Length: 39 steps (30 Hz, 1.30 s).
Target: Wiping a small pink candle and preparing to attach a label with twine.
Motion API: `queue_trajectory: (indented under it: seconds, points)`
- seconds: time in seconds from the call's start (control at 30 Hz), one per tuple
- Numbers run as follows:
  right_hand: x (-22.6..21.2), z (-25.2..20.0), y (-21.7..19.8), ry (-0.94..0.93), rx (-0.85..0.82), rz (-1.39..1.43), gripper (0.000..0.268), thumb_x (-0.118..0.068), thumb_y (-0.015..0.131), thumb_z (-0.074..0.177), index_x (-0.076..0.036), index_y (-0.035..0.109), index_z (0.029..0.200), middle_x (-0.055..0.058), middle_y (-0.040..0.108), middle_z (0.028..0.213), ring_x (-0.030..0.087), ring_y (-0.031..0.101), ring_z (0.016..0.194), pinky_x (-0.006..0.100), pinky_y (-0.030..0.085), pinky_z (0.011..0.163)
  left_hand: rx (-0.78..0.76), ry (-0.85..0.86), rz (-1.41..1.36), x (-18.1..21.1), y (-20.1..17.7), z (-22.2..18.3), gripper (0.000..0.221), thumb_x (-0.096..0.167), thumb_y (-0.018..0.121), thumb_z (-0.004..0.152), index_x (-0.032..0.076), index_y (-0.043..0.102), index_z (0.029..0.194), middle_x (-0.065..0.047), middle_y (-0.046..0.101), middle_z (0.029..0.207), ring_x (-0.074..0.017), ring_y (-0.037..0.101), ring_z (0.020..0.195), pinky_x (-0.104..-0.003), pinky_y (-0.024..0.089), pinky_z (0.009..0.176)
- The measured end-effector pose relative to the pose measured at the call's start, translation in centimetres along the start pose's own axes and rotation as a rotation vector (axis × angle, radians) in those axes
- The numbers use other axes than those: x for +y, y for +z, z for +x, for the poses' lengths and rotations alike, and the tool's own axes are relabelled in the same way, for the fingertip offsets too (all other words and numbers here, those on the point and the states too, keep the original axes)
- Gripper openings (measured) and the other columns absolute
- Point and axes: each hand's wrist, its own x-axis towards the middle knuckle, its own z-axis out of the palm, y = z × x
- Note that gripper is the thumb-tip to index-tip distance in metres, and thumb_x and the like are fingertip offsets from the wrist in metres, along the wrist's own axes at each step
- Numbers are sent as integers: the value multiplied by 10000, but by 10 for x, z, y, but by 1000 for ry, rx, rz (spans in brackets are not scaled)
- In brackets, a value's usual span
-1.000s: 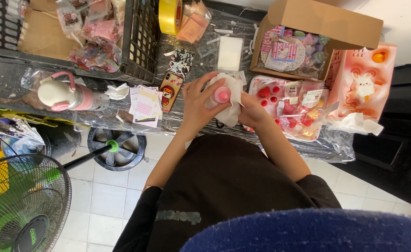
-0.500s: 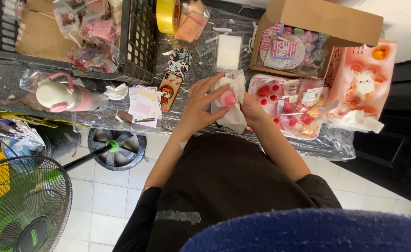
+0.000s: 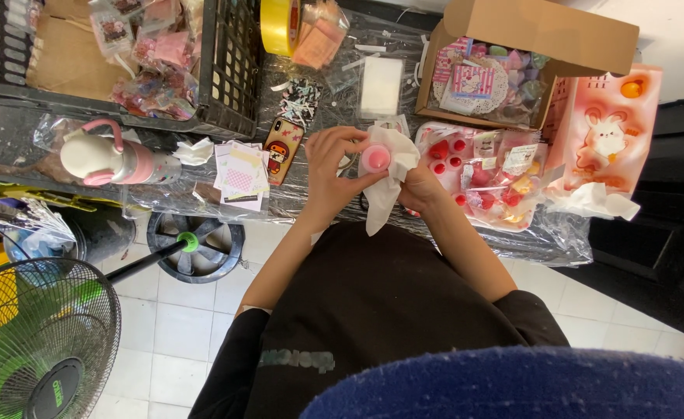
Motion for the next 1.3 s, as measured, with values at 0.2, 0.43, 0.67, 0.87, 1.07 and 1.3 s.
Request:
queue_trajectory:
  seconds: [0.2, 0.43, 0.67, 0.87, 1.07, 1.3]
  points:
    - [-5, -9, 14, -17, 24, -37, 552, -206, 804, 914, -57, 551, 1382, 86, 649, 1284, 207, 673, 1151, 397, 578, 993, 9, 14, -19, -2, 2, -1, 559, 379, 993, 658, 151, 645, 1031, 7, 690, 1144, -194, 635, 1136, -442, 312, 1114]
    - [7, -8, 6, 14, -48, 4, 629, -337, 758, 966, -42, 498, 1457, 109, 610, 1376, 225, 631, 1248, 414, 532, 1068, 9, 24, 41, 1, 7, -1, 551, 422, 966, 687, 152, 657, 1054, 7, 686, 1176, -207, 605, 1183, -456, 249, 1160]
    - [11, -6, -20, -71, -68, -6, 597, -318, 749, 967, -58, 510, 1448, 100, 604, 1372, 227, 625, 1251, 410, 532, 1078, -85, 75, 111, 4, 10, 0, 495, 438, 926, 753, 180, 695, 1107, 59, 675, 1242, -184, 589, 1238, -515, 169, 1211]
    - [9, -7, -32, -190, 147, 30, 402, -260, 633, 1036, -69, 540, 1377, 87, 634, 1294, 207, 643, 1171, 382, 570, 989, -89, 92, 119, 14, 12, -3, 465, 337, 902, 785, 214, 704, 1187, 58, 651, 1317, -192, 569, 1280, -576, 84, 1234]
    - [10, 0, -42, -294, 234, -235, 255, -123, 615, 1055, -37, 611, 1295, 65, 689, 1207, 161, 665, 1084, 324, 566, 922, -108, -15, 18, 12, 14, -11, 482, 334, 897, 773, 213, 689, 1191, 17, 649, 1312, -198, 573, 1265, -553, 104, 1241]
    - [-1, 3, -31, -584, 290, -693, 177, -48, 577, 1088, -12, 640, 1250, 36, 697, 1116, 87, 638, 1025, 244, 522, 899, -110, -199, -234, -17, 23, -28, 460, 270, 935, 781, 151, 639, 1113, -22, 666, 1175, -207, 629, 1176, -388, 434, 1092]
